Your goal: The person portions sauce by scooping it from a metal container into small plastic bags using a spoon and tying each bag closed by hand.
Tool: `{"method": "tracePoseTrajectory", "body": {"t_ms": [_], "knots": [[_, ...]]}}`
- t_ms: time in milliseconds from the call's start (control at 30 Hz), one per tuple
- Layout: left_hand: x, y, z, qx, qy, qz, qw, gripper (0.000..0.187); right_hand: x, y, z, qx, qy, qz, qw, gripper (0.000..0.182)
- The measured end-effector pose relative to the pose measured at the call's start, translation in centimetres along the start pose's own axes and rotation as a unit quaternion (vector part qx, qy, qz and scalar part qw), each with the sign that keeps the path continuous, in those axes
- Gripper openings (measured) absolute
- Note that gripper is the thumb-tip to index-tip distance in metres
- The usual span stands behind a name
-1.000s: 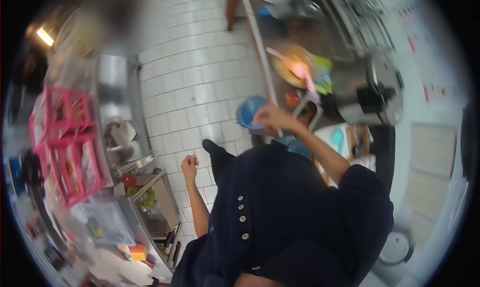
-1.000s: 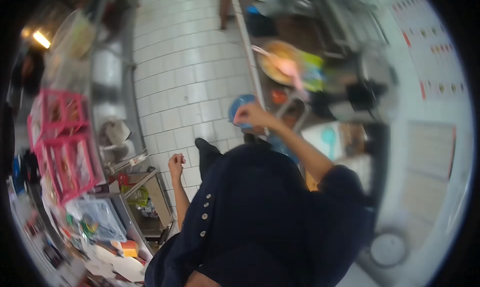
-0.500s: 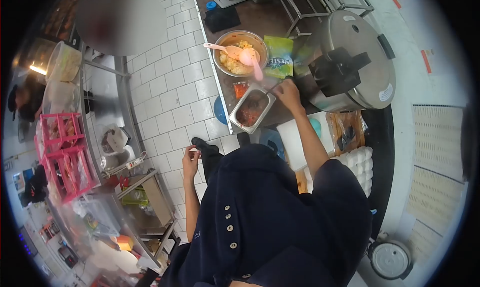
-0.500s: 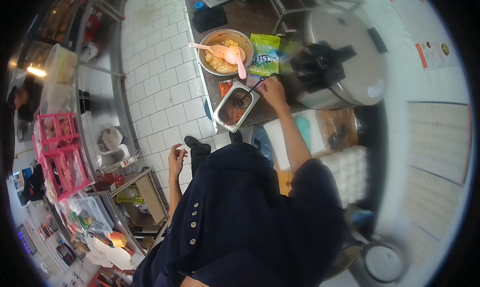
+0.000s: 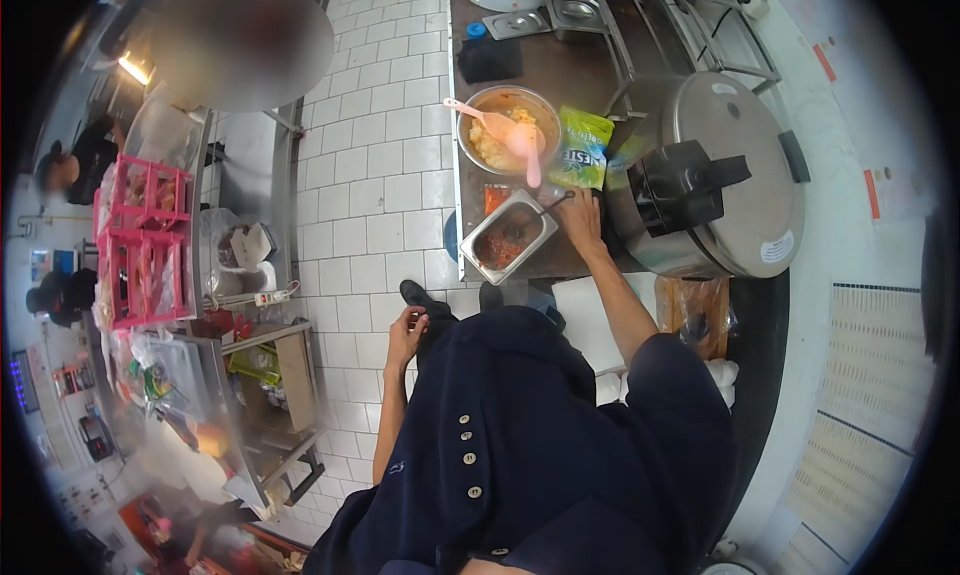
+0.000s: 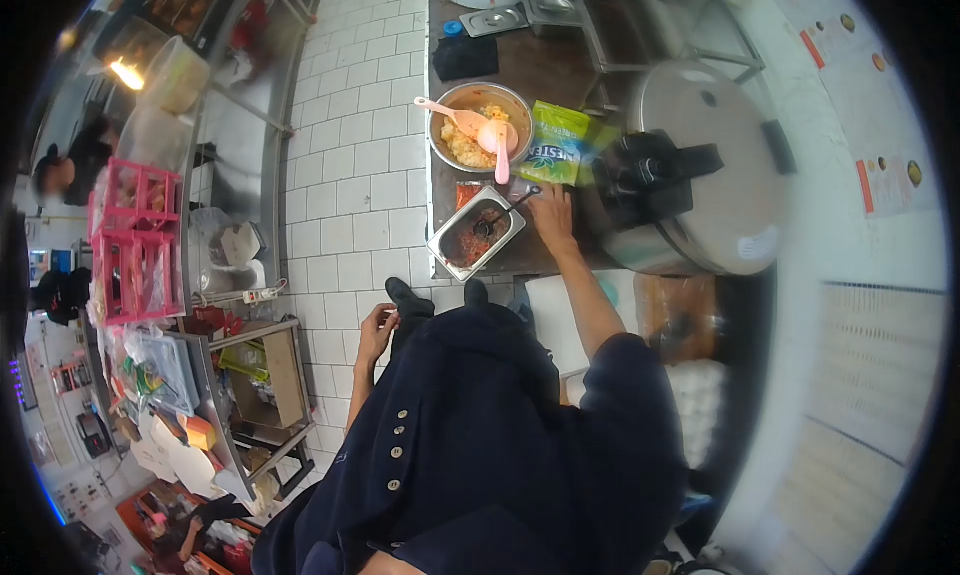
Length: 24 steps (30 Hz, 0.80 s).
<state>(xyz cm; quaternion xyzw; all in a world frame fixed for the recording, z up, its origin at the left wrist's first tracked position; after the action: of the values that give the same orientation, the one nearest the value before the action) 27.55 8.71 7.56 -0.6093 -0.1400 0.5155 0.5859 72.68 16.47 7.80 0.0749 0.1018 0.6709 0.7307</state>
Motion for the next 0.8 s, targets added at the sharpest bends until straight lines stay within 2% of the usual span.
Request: {"method": "tracePoseTrajectory", "body": {"t_ms": [167, 233, 267, 333, 400, 467, 533, 567, 600, 667, 700, 733, 800], "knots": [[0.5, -0.8, -1.1, -0.019, -0.007, -0.011, 1.0, 0.024, -0.4, -0.3, 1.0, 0.024, -0.025, 0.014, 0.999, 0.015], [0.4, -1.8, -1.6, -0.013, -0.019, -0.014, 1.0, 0.024, -1.3, -0.1, 2.6, 0.121, -0.067, 0.018, 0.99, 0.02], [0.3, -2.4, -1.8, -0.002, -0.027, -0.018, 0.999, 0.024, -1.9, -0.3, 2.5, 0.119, -0.065, 0.022, 0.99, 0.02], [0.3, -3.6, -2.4, -0.001, -0.03, -0.03, 0.999, 0.023, -3.4, -0.9, 2.4, 0.338, -0.08, -0.04, 0.937, 0.026], [0.5, -5.0, -3.1, -0.004, -0.05, -0.048, 0.998, 0.021, -6.3, 0.3, 4.7, 0.371, -0.056, -0.045, 0.926, 0.031], [1.1, -7.2, -4.8, -0.049, 0.04, -0.067, 0.996, 0.017, -8.9, -0.8, 3.2, 0.327, -0.014, -0.037, 0.944, 0.029], [1.6, -11.8, -7.0, -0.08, 0.078, -0.093, 0.989, 0.01, -10.9, -1.9, 0.6, 0.45, 0.02, -0.076, 0.89, 0.02], [2.4, -13.6, -8.2, -0.055, 0.102, -0.12, 0.986, 0.011, -11.7, -1.2, 1.6, 0.52, 0.032, -0.094, 0.848, 0.017], [2.4, -16.4, -9.3, -0.127, 0.12, -0.151, 0.973, 0.014, -10.0, -1.1, 1.2, 0.517, 0.05, -0.073, 0.851, 0.017], [5.4, -17.1, -11.5, -0.046, 0.214, -0.156, 0.963, 0.019, -11.2, -3.5, -1.5, 0.555, 0.049, -0.151, 0.816, 0.014], [5.9, -19.0, -12.1, -0.009, 0.222, -0.194, 0.956, 0.021, -9.9, -3.5, -1.6, 0.554, 0.039, -0.188, 0.81, 0.014], [7.2, -18.7, -13.3, 0.042, 0.21, -0.231, 0.949, 0.019, -8.3, -3.9, -2.9, 0.522, -0.034, -0.137, 0.842, 0.013], [8.4, -19.6, -14.8, -0.057, 0.258, -0.181, 0.947, 0.015, -5.9, -1.7, -1.1, 0.536, -0.059, -0.086, 0.837, 0.014]]}}
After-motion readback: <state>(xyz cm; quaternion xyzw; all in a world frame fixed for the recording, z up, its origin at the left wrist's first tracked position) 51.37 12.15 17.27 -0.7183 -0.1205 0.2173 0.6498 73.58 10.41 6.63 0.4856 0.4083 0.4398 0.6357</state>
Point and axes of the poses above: each hand's wrist, its own x-axis towards the middle knuckle, its own z-axis out of the back of the hand, y = z × x, the point moved 1 cm from there along x, towards the middle knuckle, and after that the axes turned 14 degrees about y, right-handed, at the moved point
